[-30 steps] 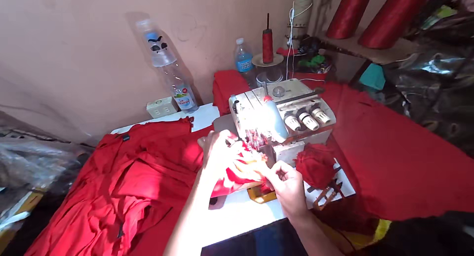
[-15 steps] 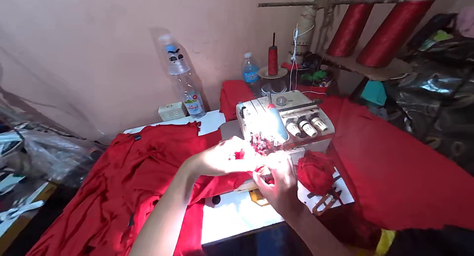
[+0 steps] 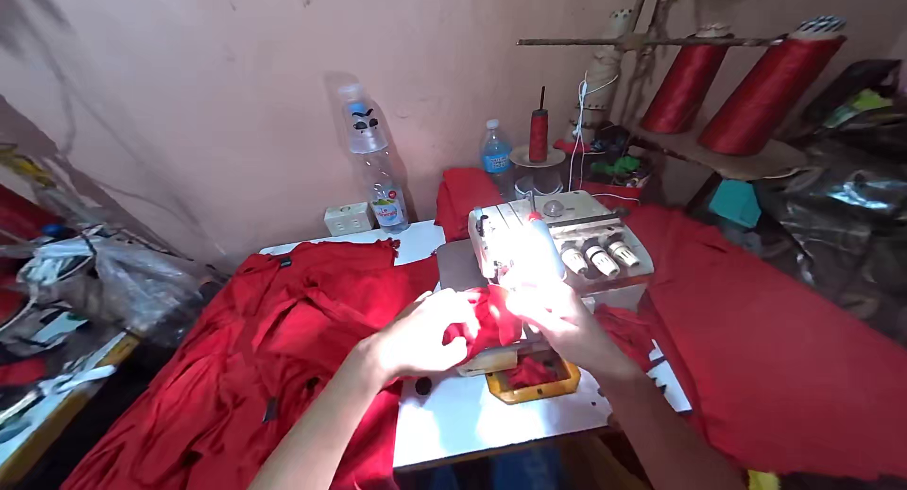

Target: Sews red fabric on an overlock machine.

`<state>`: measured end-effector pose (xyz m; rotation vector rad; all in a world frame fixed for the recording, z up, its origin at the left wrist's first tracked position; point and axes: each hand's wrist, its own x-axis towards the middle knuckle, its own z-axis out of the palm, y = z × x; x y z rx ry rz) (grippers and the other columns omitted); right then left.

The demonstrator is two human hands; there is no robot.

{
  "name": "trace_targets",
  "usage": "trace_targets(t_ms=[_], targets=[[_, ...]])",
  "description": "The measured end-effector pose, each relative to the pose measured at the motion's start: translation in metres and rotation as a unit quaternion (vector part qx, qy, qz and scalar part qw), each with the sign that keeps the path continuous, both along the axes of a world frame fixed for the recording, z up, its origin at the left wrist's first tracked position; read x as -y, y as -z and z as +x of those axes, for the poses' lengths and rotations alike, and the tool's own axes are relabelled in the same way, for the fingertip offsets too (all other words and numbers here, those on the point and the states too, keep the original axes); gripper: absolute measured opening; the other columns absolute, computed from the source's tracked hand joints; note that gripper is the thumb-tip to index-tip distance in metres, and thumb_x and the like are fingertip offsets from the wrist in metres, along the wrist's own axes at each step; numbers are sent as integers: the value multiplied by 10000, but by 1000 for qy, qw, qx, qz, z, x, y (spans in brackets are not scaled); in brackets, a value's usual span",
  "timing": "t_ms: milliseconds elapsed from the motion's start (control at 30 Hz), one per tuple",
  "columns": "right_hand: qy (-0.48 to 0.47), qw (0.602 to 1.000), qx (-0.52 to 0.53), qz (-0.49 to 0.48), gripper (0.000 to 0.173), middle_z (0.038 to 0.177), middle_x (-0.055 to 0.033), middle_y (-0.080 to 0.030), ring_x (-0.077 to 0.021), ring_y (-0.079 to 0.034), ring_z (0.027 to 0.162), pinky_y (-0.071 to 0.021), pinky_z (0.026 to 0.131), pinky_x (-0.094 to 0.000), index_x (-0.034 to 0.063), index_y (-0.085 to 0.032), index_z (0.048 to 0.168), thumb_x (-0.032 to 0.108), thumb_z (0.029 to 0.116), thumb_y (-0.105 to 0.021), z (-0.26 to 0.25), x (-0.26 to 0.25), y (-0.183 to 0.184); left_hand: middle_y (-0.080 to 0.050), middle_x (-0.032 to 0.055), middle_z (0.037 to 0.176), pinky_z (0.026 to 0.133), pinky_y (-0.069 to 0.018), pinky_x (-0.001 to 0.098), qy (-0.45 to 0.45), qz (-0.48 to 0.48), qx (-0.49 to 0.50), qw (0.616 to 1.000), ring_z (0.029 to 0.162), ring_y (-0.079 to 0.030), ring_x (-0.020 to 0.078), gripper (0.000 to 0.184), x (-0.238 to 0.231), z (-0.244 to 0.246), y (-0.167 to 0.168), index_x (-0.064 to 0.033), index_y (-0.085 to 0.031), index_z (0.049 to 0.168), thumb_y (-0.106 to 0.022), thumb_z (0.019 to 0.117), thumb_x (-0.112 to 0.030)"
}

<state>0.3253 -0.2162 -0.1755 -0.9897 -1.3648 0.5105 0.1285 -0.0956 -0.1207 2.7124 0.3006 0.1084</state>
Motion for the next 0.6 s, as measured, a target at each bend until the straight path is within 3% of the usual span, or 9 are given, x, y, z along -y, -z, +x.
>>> trace_targets(t_ms=[67, 133, 167, 233, 300, 400, 467, 500, 600], targets=[[19, 1000, -14, 1, 181, 885, 42, -676, 61, -604, 789, -521, 746, -138, -26, -677, 1073, 41, 947, -567, -1, 0, 3, -649, 213, 1218, 1046, -376, 611, 9, 49, -45, 998, 1252, -552, 386, 297, -2, 13, 5, 20, -687, 1128, -636, 953, -214], [51, 998, -34, -3, 292, 1044, -69, -684, 13, -638, 962, -530, 866, -164, -117, -597, 1171, 41, 928, -566, -7, 7, 5, -645, 219, 1231, 1112, -301, 608, 25, 59, -75, 995, 1286, -519, 390, 308, -4, 24, -3, 33, -697, 1138, -596, 1001, -224], [50, 997, -53, -5, 453, 1180, -141, -668, -12, -644, 1074, -532, 936, -176, -184, -470, 1315, 58, 943, -557, -8, 11, 6, -654, 205, 1214, 1109, -297, 601, 42, 50, -84, 994, 1273, -522, 374, 317, -5, 26, -8, 14, -714, 1127, -566, 1015, -243], [49, 995, -82, 1, 664, 1297, -185, -610, -17, -614, 1155, -517, 968, -180, -227, -253, 1444, 167, 986, -528, -10, 17, 9, -704, 182, 1000, 940, -419, 536, 99, 26, -73, 992, 1040, -627, 324, 328, -5, 28, -15, 0, -757, 989, -555, 1019, -257], [50, 992, -113, 17, 751, 1293, -124, -615, 21, -620, 1118, -542, 909, -175, -216, -208, 1444, 318, 1019, -524, -11, 18, 14, -682, 153, 836, 804, -456, 497, 107, 28, -117, 987, 850, -652, 285, 313, -2, 33, -23, 5, -724, 896, -529, 1028, -201], [49, 989, -141, 12, 785, 1375, -167, -531, -5, -573, 1197, -528, 945, -193, -211, -190, 1479, 346, 1025, -506, -14, 19, 15, -669, 208, 874, 836, -403, 602, 69, 51, -178, 980, 873, -646, 366, 342, 0, 37, -28, 46, -687, 953, -503, 1046, -226], [36, 989, -143, 16, 780, 1368, -138, -534, 0, -573, 1196, -528, 956, -192, -200, -190, 1475, 366, 1036, -500, -13, 19, 17, -674, 163, 808, 780, -436, 557, 72, 56, -126, 988, 791, -653, 307, 378, -5, 31, -25, 6, -691, 929, -568, 1007, -343], [36, 989, -142, 17, 764, 1347, -119, -560, 5, -587, 1172, -534, 942, -193, -194, -209, 1460, 374, 1038, -497, -12, 19, 19, -661, 161, 808, 794, -422, 545, 63, 62, -118, 989, 797, -637, 303, 376, -6, 29, -25, 2, -680, 922, -584, 993, -354], [32, 989, -140, 20, 762, 1372, -144, -547, -24, -576, 1201, -525, 963, -208, -207, -208, 1469, 359, 1039, -483, -9, 18, 25, -666, 201, 1067, 986, -383, 605, -7, 85, -180, 980, 1072, -623, 364, 391, -2, 33, -28, -2, -686, 1158, -494, 1065, -330]])
